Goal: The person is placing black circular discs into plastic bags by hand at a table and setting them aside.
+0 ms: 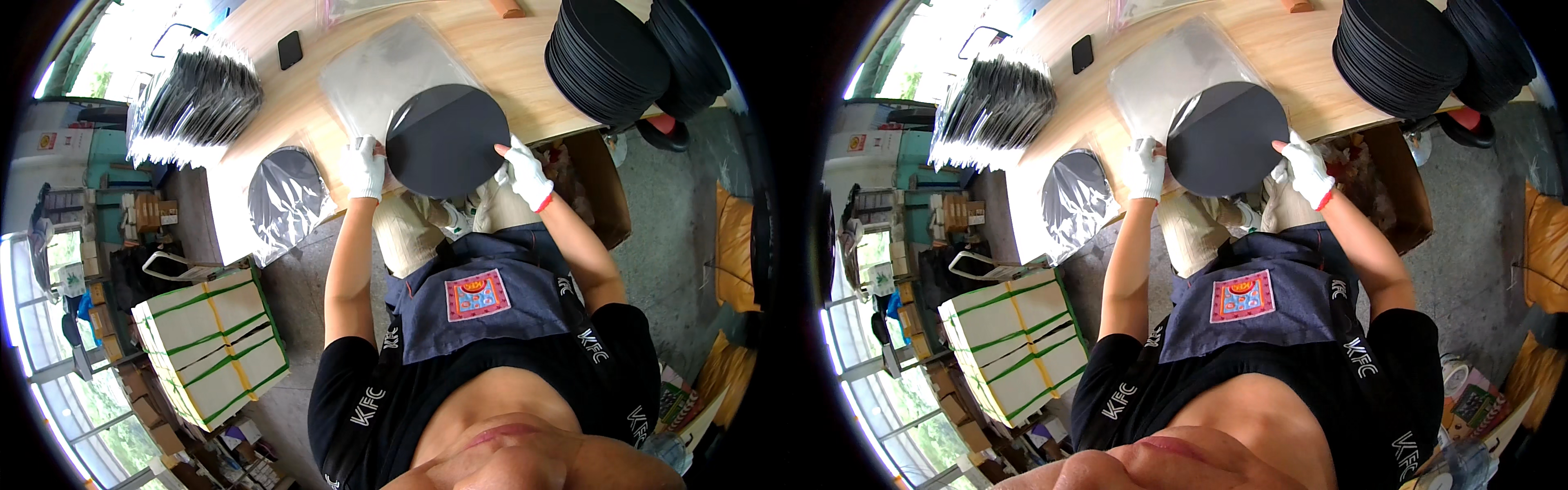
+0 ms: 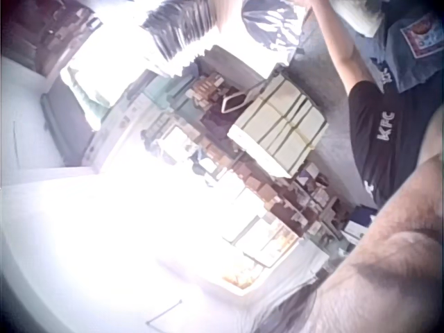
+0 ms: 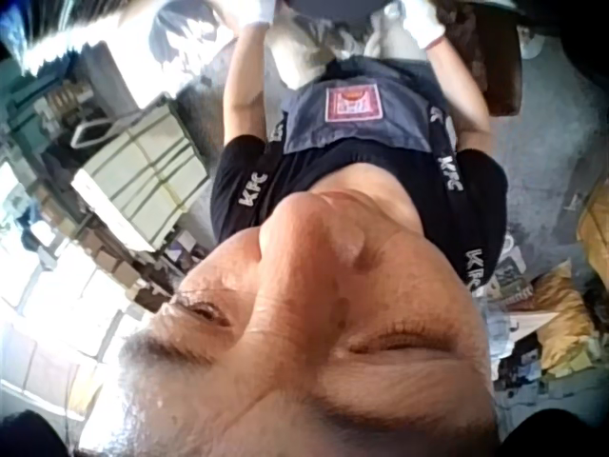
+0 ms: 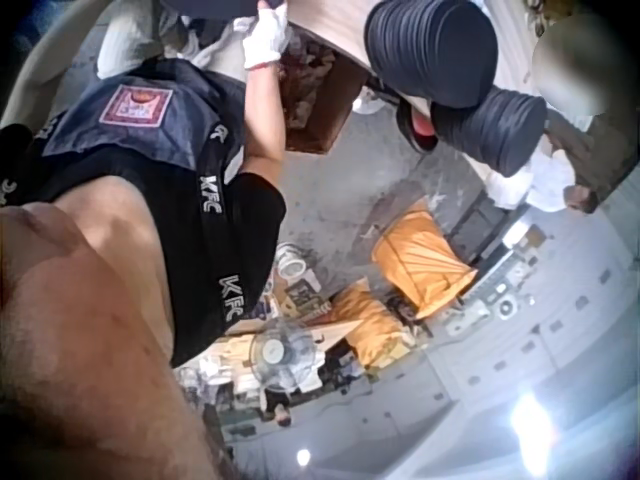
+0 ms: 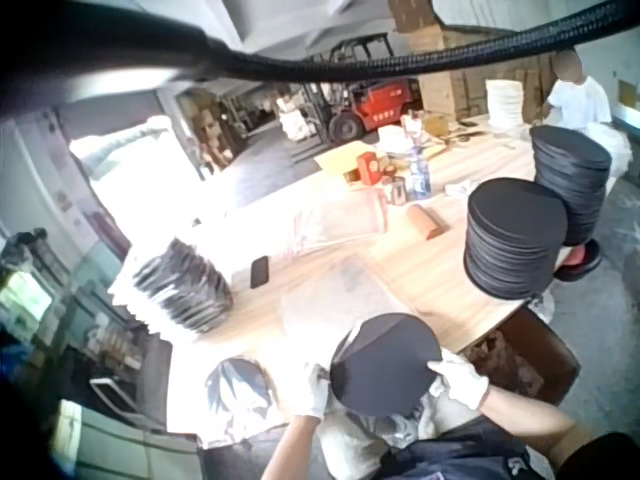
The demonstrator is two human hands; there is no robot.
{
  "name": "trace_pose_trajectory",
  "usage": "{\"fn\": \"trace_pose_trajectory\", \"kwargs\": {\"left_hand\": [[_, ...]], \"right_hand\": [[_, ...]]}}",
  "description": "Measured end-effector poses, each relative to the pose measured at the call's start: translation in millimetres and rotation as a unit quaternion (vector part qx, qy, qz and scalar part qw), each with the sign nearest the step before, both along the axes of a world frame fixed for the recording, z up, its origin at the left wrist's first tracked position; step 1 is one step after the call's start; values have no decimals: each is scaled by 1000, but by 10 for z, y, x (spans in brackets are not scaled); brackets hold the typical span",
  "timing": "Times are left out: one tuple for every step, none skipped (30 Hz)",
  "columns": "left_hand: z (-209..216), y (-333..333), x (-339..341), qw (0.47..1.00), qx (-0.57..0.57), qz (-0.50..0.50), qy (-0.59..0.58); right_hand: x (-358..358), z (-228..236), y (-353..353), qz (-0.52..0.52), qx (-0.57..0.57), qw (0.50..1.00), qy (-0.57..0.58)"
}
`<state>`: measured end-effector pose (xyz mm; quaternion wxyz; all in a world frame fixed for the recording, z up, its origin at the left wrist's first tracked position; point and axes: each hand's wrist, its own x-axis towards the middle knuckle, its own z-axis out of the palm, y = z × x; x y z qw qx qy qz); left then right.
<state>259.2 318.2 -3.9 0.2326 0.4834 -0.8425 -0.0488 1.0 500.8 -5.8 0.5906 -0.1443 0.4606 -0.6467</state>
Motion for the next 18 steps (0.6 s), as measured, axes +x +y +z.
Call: {"fn": "trace_pose_trajectory", "kwargs": {"left_hand": [[-30, -19, 23, 1000, -15, -8, -6], [-25, 1, 25, 999, -30, -14, 37], [-31, 48, -3, 996, -46, -20, 80], [-35, 101, -37, 990, -63, -26, 122], [-31, 190, -45, 988, -60, -57, 134], [80, 363, -112, 986, -62, -86, 132], [20, 477, -115, 978, -73, -141, 132], [-29, 604, -85, 969, -83, -194, 131], [7, 775, -87, 959, -66, -222, 162], [38, 937, -119, 947, -50, -251, 193], [-131, 1063, -141, 942, -41, -192, 271], [-220, 1217, -216, 925, 82, -116, 353], [-301, 1373, -280, 875, 188, -29, 444], [-228, 1470, -378, 824, 236, 37, 514], [-301, 1417, -415, 863, 216, 40, 454], [-284, 1477, -403, 676, 466, 23, 570], [-270, 1425, -403, 709, 492, 19, 505], [-253, 1381, -406, 737, 515, 16, 437]], "right_hand": [[59, -16, -31, -53, -25, 998, -13], [98, -57, -52, -68, -33, 997, -22], [140, -117, -73, -83, -42, 995, -31], [174, -162, -93, -98, -50, 993, -40], [223, -200, -93, -109, -53, 990, -74], [255, -259, -96, -130, -51, 987, -84], [296, -327, -102, -152, -49, 983, -93], [359, -358, -100, -172, -46, 978, -105], [425, -334, -86, -207, -45, 971, -112], [474, -306, -61, -216, -49, 971, -94], [545, -253, -36, -220, -55, 971, -79], [601, -207, 19, -229, -58, 970, -60], [687, -103, 86, -231, -51, 970, -48], [734, -100, 145, -234, -31, 971, -40], [769, -109, 198, -237, -11, 971, -32], [786, -133, 238, -239, 9, 971, -25], [787, -197, 269, -216, -2, 976, -24], [736, -245, 330, -191, 34, 981, -29]]}}
